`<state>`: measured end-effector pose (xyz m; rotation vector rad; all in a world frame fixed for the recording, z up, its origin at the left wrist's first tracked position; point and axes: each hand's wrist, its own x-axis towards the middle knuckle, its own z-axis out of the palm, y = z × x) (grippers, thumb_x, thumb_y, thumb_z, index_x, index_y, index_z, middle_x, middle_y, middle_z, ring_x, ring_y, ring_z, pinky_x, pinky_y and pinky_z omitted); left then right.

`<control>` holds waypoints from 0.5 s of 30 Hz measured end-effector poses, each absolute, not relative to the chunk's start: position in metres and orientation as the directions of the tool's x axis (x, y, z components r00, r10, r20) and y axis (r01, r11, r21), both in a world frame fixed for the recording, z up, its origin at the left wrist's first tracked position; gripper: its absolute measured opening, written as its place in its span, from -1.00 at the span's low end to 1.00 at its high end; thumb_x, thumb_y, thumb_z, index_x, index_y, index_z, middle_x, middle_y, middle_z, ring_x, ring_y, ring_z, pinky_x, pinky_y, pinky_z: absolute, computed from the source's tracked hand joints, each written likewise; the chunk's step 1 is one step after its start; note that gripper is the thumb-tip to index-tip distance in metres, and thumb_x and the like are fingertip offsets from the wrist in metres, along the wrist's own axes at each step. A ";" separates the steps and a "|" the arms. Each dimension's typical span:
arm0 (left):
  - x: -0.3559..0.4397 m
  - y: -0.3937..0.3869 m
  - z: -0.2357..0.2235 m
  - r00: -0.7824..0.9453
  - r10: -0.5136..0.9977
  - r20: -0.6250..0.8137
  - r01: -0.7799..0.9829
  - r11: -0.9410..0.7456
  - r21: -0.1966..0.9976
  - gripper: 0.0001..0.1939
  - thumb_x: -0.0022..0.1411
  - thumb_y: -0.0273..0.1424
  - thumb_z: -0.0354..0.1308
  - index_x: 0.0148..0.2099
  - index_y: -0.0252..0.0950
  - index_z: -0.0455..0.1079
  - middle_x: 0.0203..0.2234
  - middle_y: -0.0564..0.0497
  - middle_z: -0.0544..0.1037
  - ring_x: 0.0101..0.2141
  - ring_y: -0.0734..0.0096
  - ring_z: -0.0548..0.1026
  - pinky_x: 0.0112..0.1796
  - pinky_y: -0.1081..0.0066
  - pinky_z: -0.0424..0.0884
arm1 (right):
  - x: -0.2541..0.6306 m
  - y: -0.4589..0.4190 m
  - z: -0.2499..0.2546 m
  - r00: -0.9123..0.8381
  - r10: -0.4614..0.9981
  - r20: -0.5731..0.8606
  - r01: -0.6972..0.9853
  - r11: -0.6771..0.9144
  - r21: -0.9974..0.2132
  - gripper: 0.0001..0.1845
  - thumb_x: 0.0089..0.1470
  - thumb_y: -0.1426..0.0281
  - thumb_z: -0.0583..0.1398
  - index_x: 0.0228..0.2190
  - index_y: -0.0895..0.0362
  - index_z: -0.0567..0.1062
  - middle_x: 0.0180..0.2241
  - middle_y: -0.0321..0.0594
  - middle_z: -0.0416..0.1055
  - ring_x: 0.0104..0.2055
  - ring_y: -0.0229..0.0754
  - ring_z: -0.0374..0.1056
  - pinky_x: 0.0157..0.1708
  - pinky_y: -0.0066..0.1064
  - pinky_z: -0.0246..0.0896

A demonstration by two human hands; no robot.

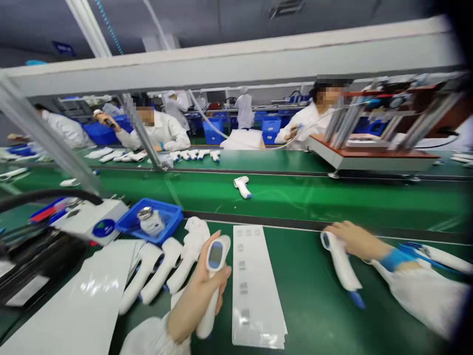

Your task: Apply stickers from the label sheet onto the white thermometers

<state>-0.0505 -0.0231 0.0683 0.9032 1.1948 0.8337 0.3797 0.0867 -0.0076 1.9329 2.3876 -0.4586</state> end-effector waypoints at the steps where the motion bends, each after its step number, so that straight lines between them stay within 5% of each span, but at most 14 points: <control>1: -0.045 -0.021 0.068 0.189 0.909 -0.372 -0.080 0.392 0.917 -0.07 0.20 -0.19 0.20 0.39 0.06 -0.36 -0.57 0.21 0.32 -0.70 0.59 0.19 -0.66 0.54 0.26 | 0.392 0.078 -0.013 -0.234 0.966 -0.109 0.972 0.230 -0.050 -0.39 -0.24 0.76 0.09 -0.17 0.04 0.54 -0.11 -0.05 0.46 -0.05 0.12 0.34 -0.11 -0.06 0.24; 3: -0.035 -0.020 0.066 0.197 0.926 -0.321 -0.090 0.343 0.935 -0.12 0.24 -0.23 0.15 0.39 0.05 -0.35 -0.52 0.18 0.34 -0.67 0.59 0.22 -0.62 0.53 0.30 | 0.407 0.062 -0.022 -0.234 0.968 0.085 0.966 0.222 0.133 -0.43 -0.12 0.73 0.06 -0.14 0.03 0.54 -0.03 0.04 0.43 0.02 0.18 0.30 -0.08 0.00 0.19; 5: -0.028 -0.021 0.060 0.194 0.943 -0.272 -0.088 0.292 0.952 -0.18 0.27 -0.24 0.11 0.39 0.06 -0.31 -0.45 0.13 0.38 -0.66 0.58 0.24 -0.59 0.51 0.32 | 0.402 0.048 -0.025 -0.216 0.950 0.226 0.971 0.183 0.155 -0.51 0.00 0.66 0.04 -0.10 0.08 0.53 0.00 0.11 0.39 0.07 0.20 0.26 -0.07 0.02 0.16; 8: -0.022 -0.025 0.053 0.194 0.954 -0.228 -0.098 0.250 0.963 -0.22 0.28 -0.25 0.09 0.39 0.08 -0.28 -0.34 0.06 0.43 -0.63 0.55 0.28 -0.56 0.47 0.37 | 0.351 0.027 -0.021 -0.208 0.929 0.307 0.969 0.238 -0.061 -0.63 0.08 0.52 0.06 -0.09 0.11 0.48 -0.04 0.08 0.39 0.06 0.15 0.27 0.00 -0.02 0.18; 11: -0.021 -0.026 0.048 0.179 0.958 -0.225 -0.084 0.243 0.966 -0.23 0.27 -0.27 0.10 0.38 0.06 -0.23 -0.20 -0.01 0.45 -0.59 0.54 0.32 -0.56 0.46 0.41 | 0.271 0.007 -0.015 -0.271 0.935 0.227 0.862 0.341 -0.375 -0.71 0.19 0.39 0.04 -0.08 0.07 0.43 0.00 -0.02 0.35 0.05 0.02 0.30 0.06 -0.11 0.22; 15: -0.026 -0.026 0.032 0.061 0.979 -0.193 -0.102 0.198 0.975 -0.29 0.24 -0.29 0.15 0.33 0.08 -0.09 0.21 -0.04 0.18 -0.26 0.40 0.48 -0.33 0.37 0.56 | 0.183 -0.007 -0.018 -0.393 0.911 0.126 0.679 0.379 -0.629 -0.79 0.23 0.36 0.06 -0.15 0.03 0.45 -0.03 -0.14 0.39 0.01 -0.09 0.35 -0.02 -0.24 0.31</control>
